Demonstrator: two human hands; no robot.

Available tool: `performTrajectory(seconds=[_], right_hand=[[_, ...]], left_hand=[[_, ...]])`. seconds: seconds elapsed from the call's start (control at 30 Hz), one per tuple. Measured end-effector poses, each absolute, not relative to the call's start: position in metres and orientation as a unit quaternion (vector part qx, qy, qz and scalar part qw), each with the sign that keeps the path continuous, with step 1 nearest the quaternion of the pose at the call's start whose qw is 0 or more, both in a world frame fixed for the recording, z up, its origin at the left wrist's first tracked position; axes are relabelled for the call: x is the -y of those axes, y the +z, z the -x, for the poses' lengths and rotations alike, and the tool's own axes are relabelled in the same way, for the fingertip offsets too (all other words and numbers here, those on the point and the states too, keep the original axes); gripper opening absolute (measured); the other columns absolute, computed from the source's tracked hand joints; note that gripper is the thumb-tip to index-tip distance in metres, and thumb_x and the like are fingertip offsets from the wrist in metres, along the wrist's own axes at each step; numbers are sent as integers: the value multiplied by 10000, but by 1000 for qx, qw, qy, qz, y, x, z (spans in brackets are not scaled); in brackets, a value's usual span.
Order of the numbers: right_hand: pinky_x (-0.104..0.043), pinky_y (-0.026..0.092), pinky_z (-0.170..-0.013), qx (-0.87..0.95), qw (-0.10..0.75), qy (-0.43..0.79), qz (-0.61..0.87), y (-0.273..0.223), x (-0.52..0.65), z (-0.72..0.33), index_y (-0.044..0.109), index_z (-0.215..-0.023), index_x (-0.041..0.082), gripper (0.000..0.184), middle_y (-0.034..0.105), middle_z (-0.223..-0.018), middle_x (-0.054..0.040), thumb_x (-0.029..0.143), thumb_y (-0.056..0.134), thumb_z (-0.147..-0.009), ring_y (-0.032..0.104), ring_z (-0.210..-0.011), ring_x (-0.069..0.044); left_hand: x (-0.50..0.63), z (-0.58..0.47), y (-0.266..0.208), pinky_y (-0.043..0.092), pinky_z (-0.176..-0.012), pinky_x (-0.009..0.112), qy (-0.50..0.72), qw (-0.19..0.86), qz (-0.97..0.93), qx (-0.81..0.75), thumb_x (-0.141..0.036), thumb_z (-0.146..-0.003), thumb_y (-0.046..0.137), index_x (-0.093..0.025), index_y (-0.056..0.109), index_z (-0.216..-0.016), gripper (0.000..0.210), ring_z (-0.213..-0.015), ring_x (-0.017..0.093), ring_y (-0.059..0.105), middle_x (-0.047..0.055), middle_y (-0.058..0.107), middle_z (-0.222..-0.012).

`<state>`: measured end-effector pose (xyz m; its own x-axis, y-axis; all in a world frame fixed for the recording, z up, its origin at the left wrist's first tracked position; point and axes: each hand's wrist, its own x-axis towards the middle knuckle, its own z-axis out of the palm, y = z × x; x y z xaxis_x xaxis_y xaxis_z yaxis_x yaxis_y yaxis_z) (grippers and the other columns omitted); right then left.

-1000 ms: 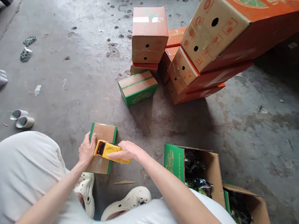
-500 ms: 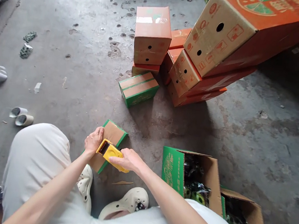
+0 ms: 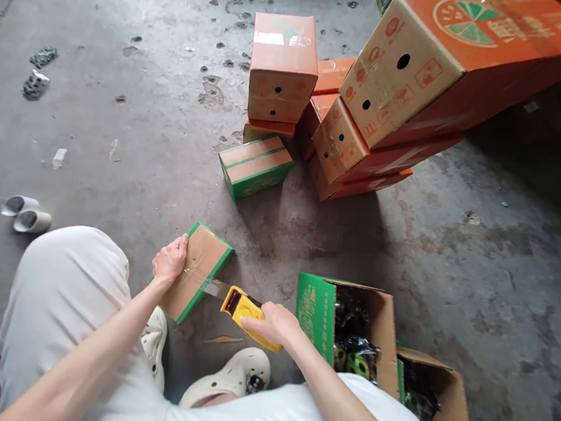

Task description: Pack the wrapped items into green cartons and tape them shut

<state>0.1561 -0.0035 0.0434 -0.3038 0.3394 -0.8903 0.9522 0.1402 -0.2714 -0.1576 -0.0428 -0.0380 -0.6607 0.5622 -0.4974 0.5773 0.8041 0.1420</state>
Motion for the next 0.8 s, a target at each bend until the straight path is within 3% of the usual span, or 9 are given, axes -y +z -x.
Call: performTrajectory(seconds=[0.37,0.53,0.63,0.8], right_hand=[[-309,495,-695,-674,341,-419,-504,21,5,-107,808,-1021,151,581,794,-1052,-194,669,656,-806,758,-970,-341],[-272,523,-624,-576,297,-523,-554,5,12,-74,791,-858,183,387,789,-789,-100,555,697,-807,767,-737,-256],[-256,528,-593,-506,269,-547,-610,-9,16,-59,773,-842,176,344,778,-746,-89,504,668,-848,760,-664,-226],[-361,558,-853,-573,241,-430,-654,-26,20,-59,779,-1040,152,397,781,-1119,-197,499,662,-889,741,-1098,-348]], left_hand=[[45,160,-38,539,-908,477,-19,273,-317,-908,-630,-1054,217,-324,690,-1364,644,-1065,374,742,148,780,-1172],[47,160,-39,536,-918,486,-9,271,-325,-906,-632,-1054,203,-313,682,-1375,659,-1101,385,730,154,772,-1199],[47,161,-39,538,-919,484,-10,273,-327,-905,-630,-1054,198,-310,680,-1376,662,-1097,380,733,153,772,-1198],[45,163,-36,544,-916,475,-16,283,-331,-900,-625,-1053,189,-297,676,-1380,672,-1070,365,745,162,777,-1178]])
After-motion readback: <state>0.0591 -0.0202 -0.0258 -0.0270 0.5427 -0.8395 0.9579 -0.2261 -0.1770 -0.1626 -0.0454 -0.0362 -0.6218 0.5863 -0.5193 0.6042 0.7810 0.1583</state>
